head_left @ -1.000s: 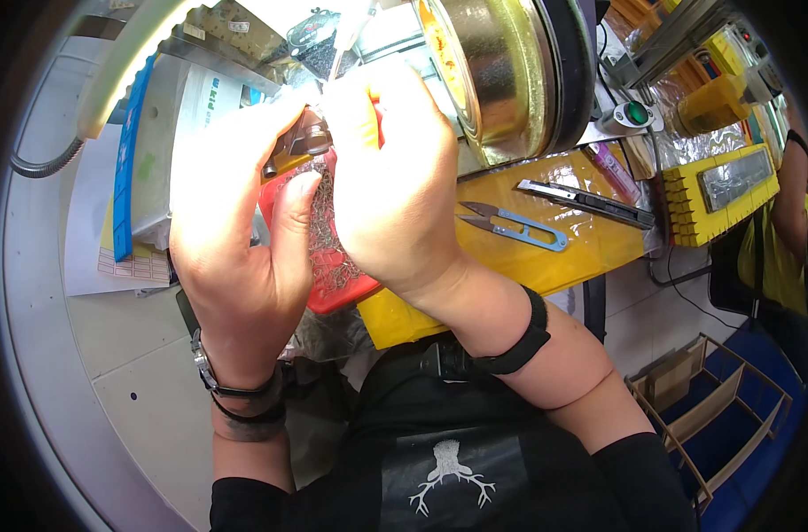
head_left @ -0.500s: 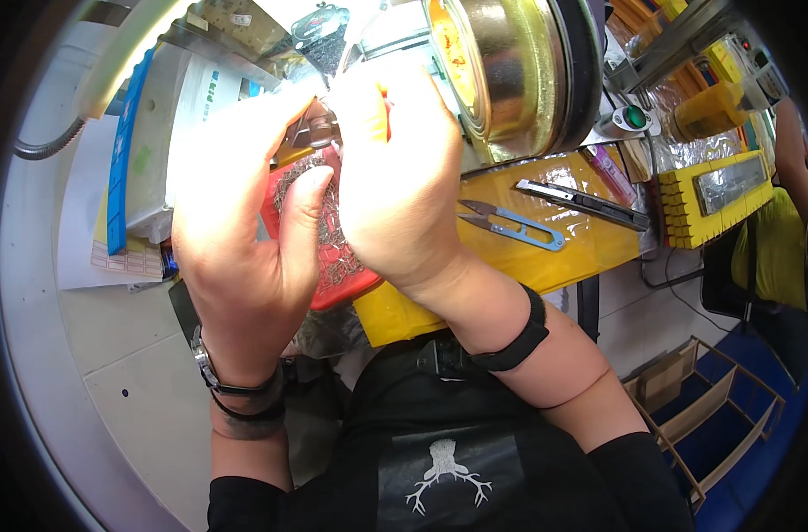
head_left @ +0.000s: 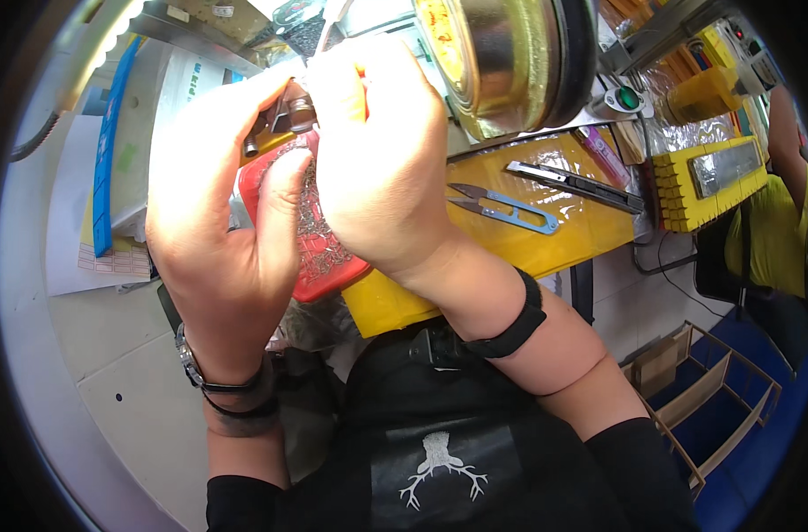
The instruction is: Manually assemble small metal and plastic components for electronic devices at a factory workstation.
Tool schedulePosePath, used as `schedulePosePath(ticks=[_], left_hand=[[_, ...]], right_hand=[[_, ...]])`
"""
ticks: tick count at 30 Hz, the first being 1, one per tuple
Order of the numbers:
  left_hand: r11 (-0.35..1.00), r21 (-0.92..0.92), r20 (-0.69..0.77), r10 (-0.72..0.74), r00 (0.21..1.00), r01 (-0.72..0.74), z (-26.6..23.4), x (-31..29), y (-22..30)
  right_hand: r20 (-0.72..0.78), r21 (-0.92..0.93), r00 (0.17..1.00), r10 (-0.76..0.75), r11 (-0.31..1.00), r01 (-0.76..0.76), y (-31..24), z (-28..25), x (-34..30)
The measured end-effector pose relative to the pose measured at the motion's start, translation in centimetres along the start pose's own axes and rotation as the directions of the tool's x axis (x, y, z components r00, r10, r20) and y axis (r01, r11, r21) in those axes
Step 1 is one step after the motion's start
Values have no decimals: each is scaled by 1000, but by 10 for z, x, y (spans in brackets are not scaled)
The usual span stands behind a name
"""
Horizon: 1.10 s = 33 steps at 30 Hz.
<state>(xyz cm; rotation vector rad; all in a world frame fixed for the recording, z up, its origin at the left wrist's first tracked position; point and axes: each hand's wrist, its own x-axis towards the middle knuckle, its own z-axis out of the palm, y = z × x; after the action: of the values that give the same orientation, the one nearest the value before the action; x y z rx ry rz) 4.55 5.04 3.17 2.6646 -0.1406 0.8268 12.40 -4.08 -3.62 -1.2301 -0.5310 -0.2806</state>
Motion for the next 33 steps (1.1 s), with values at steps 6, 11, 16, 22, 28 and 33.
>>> schedulePosePath(ticks=[6, 11, 16, 22, 28, 33], left_hand=[[992, -107, 18, -64, 998, 66, 11, -15, -12], [834, -524, -61, -239, 969, 173, 46, -35, -19], [827, -535, -26, -222, 975, 174, 46, -34, -22], [764, -608, -33, -297, 954, 217, 27, -13, -33], [192, -972, 85, -261, 962, 138, 54, 1, -72], [-40, -981, 192, -159, 968, 188, 73, 6, -78]], right_hand=[[109, -127, 988, -108, 984, 121, 7, -5, -2], [124, -167, 990, -61, 983, 81, 4, -7, -1], [-56, -142, 981, -186, 974, 176, 11, 7, 4], [245, -446, 950, -192, 848, 286, -11, -25, -5], [382, 330, 777, 500, 712, -620, -71, -80, -41], [289, 359, 871, 396, 799, -482, -51, -135, -23]])
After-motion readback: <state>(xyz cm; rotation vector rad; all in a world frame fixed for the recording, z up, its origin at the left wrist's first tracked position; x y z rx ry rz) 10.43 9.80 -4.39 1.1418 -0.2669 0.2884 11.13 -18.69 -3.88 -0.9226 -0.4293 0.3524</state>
